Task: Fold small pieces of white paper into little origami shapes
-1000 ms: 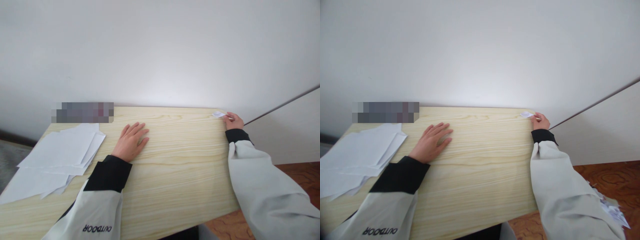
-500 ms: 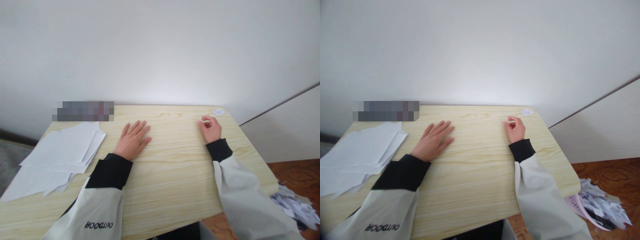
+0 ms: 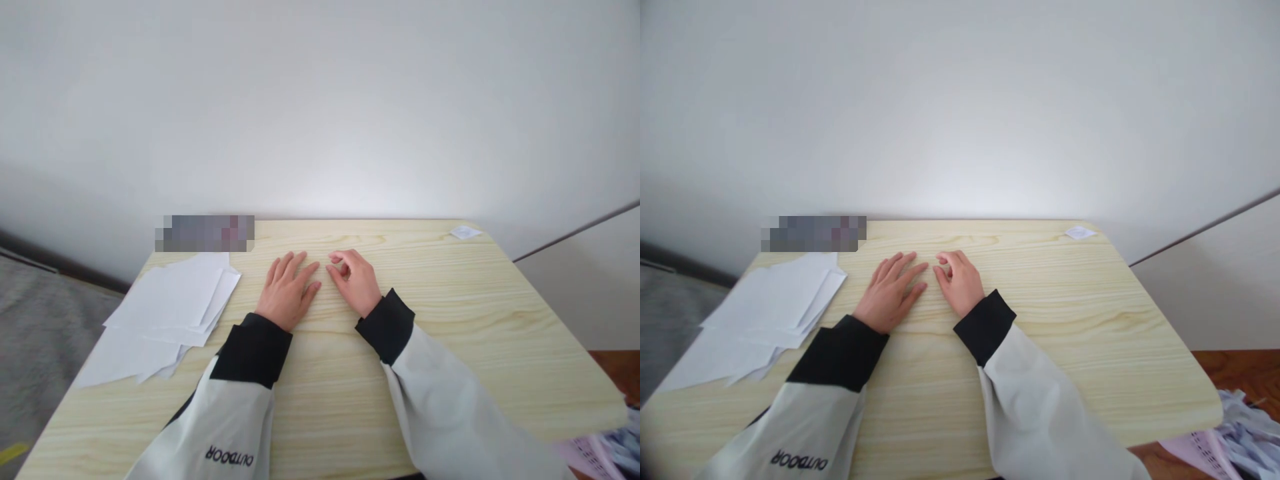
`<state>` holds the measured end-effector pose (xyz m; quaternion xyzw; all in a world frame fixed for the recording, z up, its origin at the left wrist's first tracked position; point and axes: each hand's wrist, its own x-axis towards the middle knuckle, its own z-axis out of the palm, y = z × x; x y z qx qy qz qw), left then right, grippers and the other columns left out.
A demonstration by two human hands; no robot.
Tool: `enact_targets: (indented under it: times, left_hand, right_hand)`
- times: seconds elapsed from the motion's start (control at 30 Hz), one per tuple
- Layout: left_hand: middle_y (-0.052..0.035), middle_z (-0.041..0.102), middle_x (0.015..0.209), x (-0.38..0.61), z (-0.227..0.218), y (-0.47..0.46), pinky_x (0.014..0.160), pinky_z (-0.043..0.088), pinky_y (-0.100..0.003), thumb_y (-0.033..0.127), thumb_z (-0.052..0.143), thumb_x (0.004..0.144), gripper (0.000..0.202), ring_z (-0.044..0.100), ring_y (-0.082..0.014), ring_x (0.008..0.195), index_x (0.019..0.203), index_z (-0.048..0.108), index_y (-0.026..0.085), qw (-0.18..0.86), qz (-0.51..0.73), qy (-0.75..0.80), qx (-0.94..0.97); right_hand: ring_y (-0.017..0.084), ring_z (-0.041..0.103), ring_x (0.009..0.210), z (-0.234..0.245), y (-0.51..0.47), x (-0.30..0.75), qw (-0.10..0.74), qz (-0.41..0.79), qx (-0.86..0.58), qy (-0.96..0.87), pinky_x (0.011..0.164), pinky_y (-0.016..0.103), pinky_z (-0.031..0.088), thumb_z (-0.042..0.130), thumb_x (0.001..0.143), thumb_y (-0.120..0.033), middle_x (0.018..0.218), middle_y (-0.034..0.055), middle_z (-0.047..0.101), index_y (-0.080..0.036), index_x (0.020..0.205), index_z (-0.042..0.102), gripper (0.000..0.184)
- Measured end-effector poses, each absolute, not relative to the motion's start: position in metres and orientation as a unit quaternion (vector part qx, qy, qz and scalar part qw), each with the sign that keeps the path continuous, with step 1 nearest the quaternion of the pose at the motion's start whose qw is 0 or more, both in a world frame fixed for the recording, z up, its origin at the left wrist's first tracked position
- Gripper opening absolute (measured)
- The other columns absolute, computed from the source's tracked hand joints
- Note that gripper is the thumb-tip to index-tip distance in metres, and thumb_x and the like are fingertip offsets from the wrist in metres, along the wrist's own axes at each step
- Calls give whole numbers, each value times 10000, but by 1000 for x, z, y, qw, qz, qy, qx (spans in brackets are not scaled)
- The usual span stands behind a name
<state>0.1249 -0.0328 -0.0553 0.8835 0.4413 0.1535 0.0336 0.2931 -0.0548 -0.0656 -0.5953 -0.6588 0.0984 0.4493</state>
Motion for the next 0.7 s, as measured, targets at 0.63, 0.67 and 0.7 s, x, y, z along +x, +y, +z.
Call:
enact_targets:
  times: [0.63, 0.67, 0.7]
  left_hand:
    - [-203, 447, 1332, 10, -8, -39, 872, 436, -500, 451, 285, 896, 497, 482, -379, 1153, 1154, 534, 108, 18, -59, 723, 688]
    - [-196, 498, 1278, 14, -6, -40, 857, 445, -487, 436, 274, 900, 479, 501, -369, 1135, 1110, 558, 112, 11, -61, 723, 689]
    - [-190, 543, 1221, 18, -3, -41, 824, 458, -475, 417, 273, 901, 460, 528, -363, 1102, 1079, 575, 120, 11, -70, 720, 690]
  right_hand:
    - [132, 550, 626, -66, -56, 293, 405, 94, -613, -672, 667, 280, 486, 510, 803, -187, 878, 44, 633, -163, 944, 638, 192]
    - [133, 552, 627, -66, -57, 293, 406, 94, -613, -671, 665, 280, 487, 512, 800, -188, 877, 44, 633, -163, 944, 638, 193]
    - [134, 553, 628, -66, -57, 292, 406, 94, -613, -671, 665, 281, 489, 512, 799, -188, 877, 44, 633, -164, 942, 639, 193]
